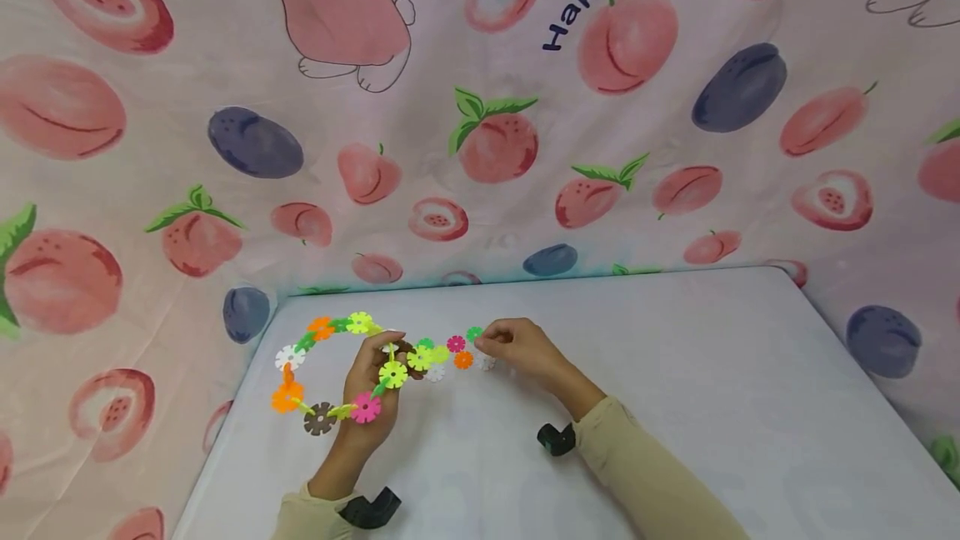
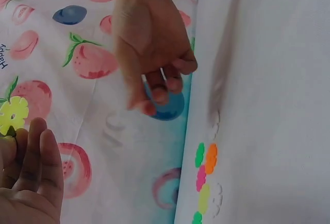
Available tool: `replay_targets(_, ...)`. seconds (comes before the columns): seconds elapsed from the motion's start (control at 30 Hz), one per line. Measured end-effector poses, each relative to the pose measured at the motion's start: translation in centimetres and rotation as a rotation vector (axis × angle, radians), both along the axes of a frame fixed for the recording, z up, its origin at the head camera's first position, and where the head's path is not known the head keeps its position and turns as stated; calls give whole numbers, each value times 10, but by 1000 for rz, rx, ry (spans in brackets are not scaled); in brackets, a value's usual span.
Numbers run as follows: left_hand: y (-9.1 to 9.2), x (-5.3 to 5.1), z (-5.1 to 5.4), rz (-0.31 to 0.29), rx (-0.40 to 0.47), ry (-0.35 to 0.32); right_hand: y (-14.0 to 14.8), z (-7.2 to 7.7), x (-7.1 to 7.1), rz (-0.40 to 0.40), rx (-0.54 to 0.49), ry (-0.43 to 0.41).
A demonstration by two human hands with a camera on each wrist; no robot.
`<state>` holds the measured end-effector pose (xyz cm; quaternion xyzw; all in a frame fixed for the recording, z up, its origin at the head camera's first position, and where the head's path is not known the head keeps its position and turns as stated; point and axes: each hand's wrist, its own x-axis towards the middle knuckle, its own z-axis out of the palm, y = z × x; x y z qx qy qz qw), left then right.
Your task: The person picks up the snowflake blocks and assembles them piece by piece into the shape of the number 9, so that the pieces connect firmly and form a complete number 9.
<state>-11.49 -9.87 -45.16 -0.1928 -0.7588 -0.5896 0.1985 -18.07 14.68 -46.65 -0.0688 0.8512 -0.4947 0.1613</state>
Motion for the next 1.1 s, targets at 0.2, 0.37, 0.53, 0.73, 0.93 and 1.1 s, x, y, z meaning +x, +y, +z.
replay_targets(0.2,1,2,1,45,-52,-64,-2,-22,-11,-51,231,141)
replay_targets(0.37,1,3,1,44,-79,-67,-4,-39,-15,-46,325,148)
replay_targets(0.53,0,3,1,36,-81,-62,-7,-40,-16,-21,389,178)
replay_targets(0.73,-1,2,1,39,-71,-60,-9,-39,-17,-15,418,187)
replay_targets(0.93,-1,2,0,39,-72,-90,-9,-40,-17,-12,440,182)
replay_targets(1.1,-1,2,0,33,-67,-118,-9,-39,-19,-17,472,162)
